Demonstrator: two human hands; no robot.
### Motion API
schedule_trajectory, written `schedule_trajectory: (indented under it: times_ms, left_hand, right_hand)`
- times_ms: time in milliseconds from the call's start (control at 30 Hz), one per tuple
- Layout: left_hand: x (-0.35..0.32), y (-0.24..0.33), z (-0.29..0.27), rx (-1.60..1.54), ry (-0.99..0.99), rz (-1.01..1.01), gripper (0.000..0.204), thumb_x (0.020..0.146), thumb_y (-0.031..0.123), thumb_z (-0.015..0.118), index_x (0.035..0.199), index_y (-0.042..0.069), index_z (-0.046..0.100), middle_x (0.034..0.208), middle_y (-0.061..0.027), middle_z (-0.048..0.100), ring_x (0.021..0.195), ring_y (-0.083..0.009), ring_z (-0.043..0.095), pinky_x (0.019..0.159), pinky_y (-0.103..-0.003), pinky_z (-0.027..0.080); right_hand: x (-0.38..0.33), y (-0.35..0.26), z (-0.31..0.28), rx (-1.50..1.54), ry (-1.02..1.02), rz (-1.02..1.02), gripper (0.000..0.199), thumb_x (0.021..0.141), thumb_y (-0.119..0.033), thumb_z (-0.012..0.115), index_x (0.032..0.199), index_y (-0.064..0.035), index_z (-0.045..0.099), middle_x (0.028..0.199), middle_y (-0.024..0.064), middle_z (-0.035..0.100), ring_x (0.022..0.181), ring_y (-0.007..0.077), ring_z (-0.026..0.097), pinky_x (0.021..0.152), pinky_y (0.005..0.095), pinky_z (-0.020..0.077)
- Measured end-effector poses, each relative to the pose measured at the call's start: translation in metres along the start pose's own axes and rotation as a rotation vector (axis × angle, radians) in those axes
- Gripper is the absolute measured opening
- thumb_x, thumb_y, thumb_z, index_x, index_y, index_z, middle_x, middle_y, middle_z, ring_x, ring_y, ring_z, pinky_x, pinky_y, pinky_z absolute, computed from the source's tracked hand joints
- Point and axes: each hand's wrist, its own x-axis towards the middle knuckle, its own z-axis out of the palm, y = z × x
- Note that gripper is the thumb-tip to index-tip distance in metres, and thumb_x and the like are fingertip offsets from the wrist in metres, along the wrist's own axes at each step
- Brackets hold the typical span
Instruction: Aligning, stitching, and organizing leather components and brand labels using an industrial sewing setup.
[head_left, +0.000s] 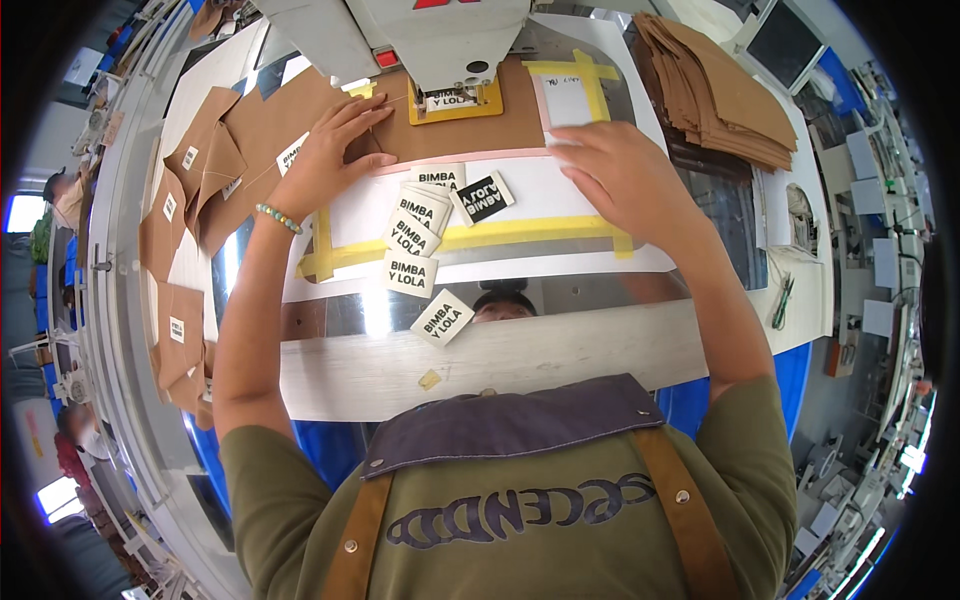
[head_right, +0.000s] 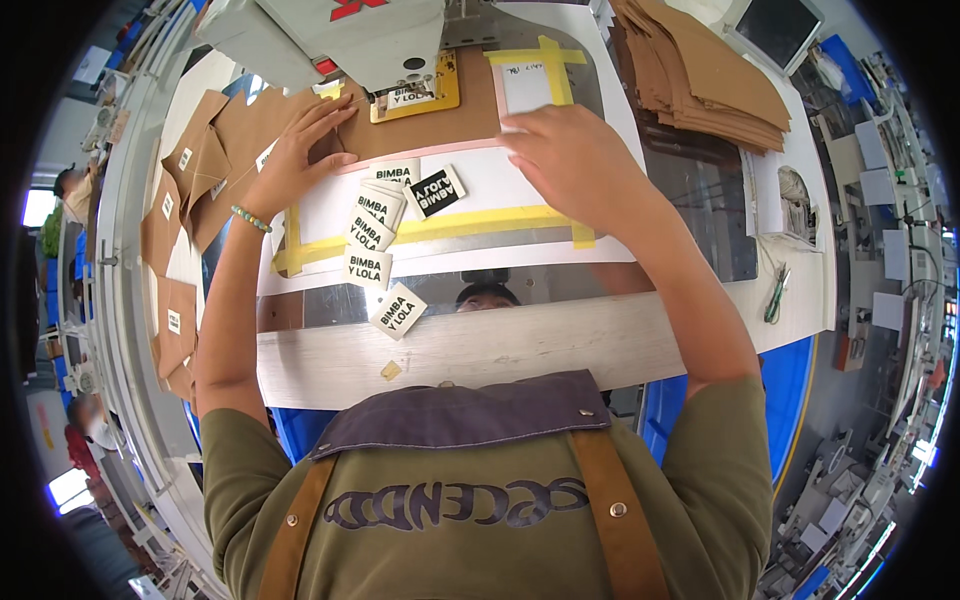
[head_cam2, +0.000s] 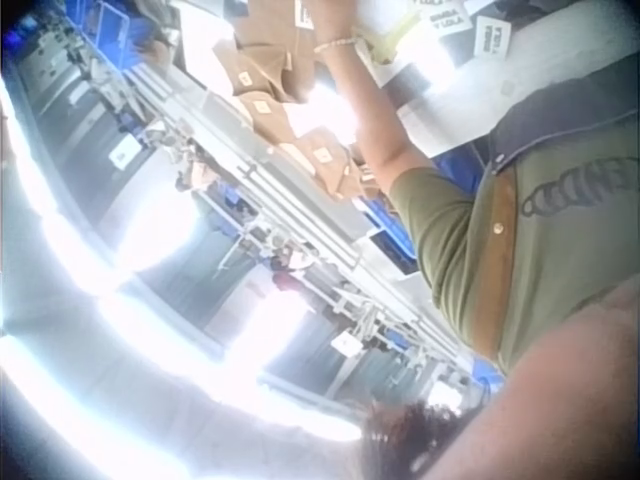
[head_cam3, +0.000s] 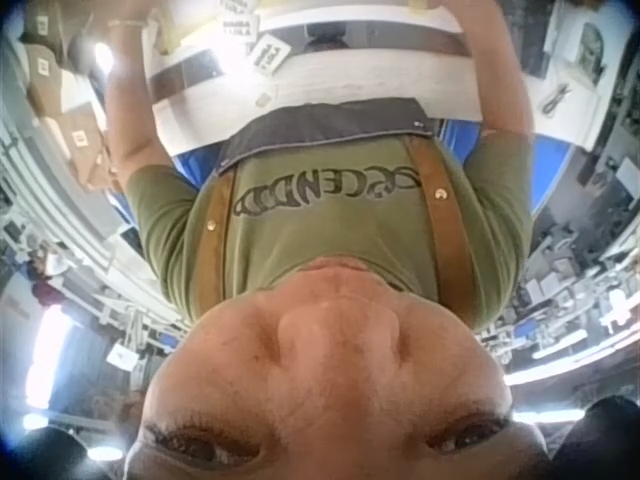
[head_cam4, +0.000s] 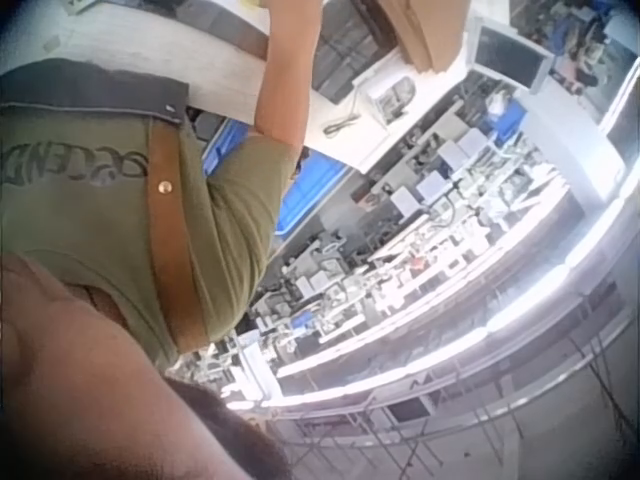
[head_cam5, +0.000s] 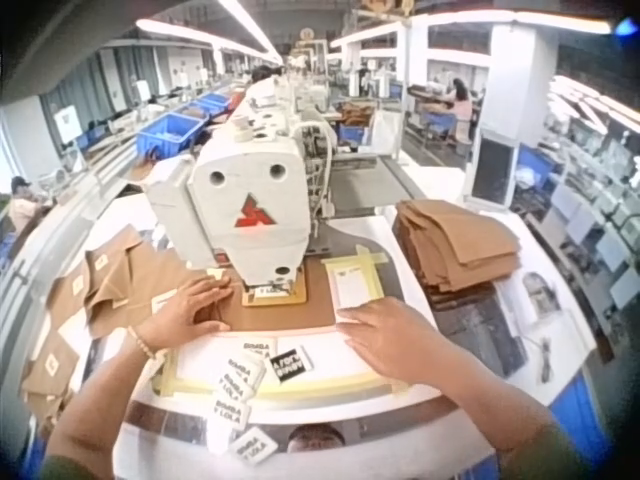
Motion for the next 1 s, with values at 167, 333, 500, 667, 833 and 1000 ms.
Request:
schedule_trajectory:
  times_ms: [167,333,500,667,833,1000]
  left_hand:
    - [0.004,0.008,-0.001,0.051,0.013,0.045,0.058,0.097,0.026,0.078,0.149,0.005,0.064,0.159,-0.0110,0.059,0.147,-0.0342,0.052,0.123,-0.045,0.044]
    - [0.005,0.016,0.012,0.213,0.072,0.118,0.047,0.098,0.021,0.075,0.140,0.003,0.069,0.147,-0.0107,0.066,0.132,-0.0310,0.064,0.108,-0.042,0.056]
    - [0.013,0.043,0.036,0.366,0.188,0.276,0.027,0.098,0.014,0.073,0.121,0.001,0.075,0.122,-0.0099,0.075,0.111,-0.0251,0.071,0.088,-0.036,0.063]
    - [0.020,0.056,0.032,0.301,0.192,0.223,0.017,0.098,0.010,0.072,0.111,0.000,0.075,0.111,-0.0090,0.078,0.100,-0.0267,0.074,0.084,-0.038,0.063]
    - [-0.007,0.052,0.026,0.258,0.216,0.309,0.016,0.096,0.009,0.073,0.109,0.001,0.077,0.119,-0.0090,0.079,0.112,-0.0256,0.075,0.088,-0.037,0.064]
    - [-0.055,0.030,0.008,0.447,0.184,0.402,0.018,0.095,0.008,0.074,0.112,0.003,0.077,0.130,-0.0080,0.077,0.123,-0.0221,0.073,0.087,-0.036,0.065]
  right_hand:
    - [0.025,0.011,0.040,-0.131,-0.036,0.014,0.038,0.099,-0.016,0.071,0.133,0.0009,0.067,0.138,0.0139,0.070,0.119,0.0302,0.069,0.100,0.0418,0.0584]
    - [0.026,0.005,0.035,-0.208,-0.114,0.045,0.039,0.102,-0.024,0.071,0.128,0.0030,0.066,0.128,0.0160,0.072,0.111,0.0321,0.072,0.094,0.0414,0.0607]
    - [0.011,0.001,0.019,-0.212,-0.171,0.195,0.040,0.102,-0.039,0.071,0.112,0.0000,0.073,0.106,0.0135,0.077,0.095,0.0327,0.075,0.080,0.0420,0.0618]
    - [0.001,0.003,0.032,-0.262,0.018,0.098,0.032,0.098,-0.035,0.075,0.101,-0.0026,0.073,0.091,0.0115,0.074,0.084,0.0300,0.074,0.072,0.0403,0.0610]
    - [-0.001,0.012,0.049,-0.414,0.082,0.034,0.014,0.086,-0.015,0.075,0.098,-0.0071,0.073,0.082,0.0056,0.068,0.079,0.0240,0.072,0.066,0.0363,0.0593]
    - [-0.001,-0.005,0.031,-0.256,0.191,-0.041,0.020,0.082,-0.009,0.076,0.101,-0.0121,0.075,0.086,0.0005,0.069,0.080,0.0204,0.071,0.066,0.0351,0.0586]
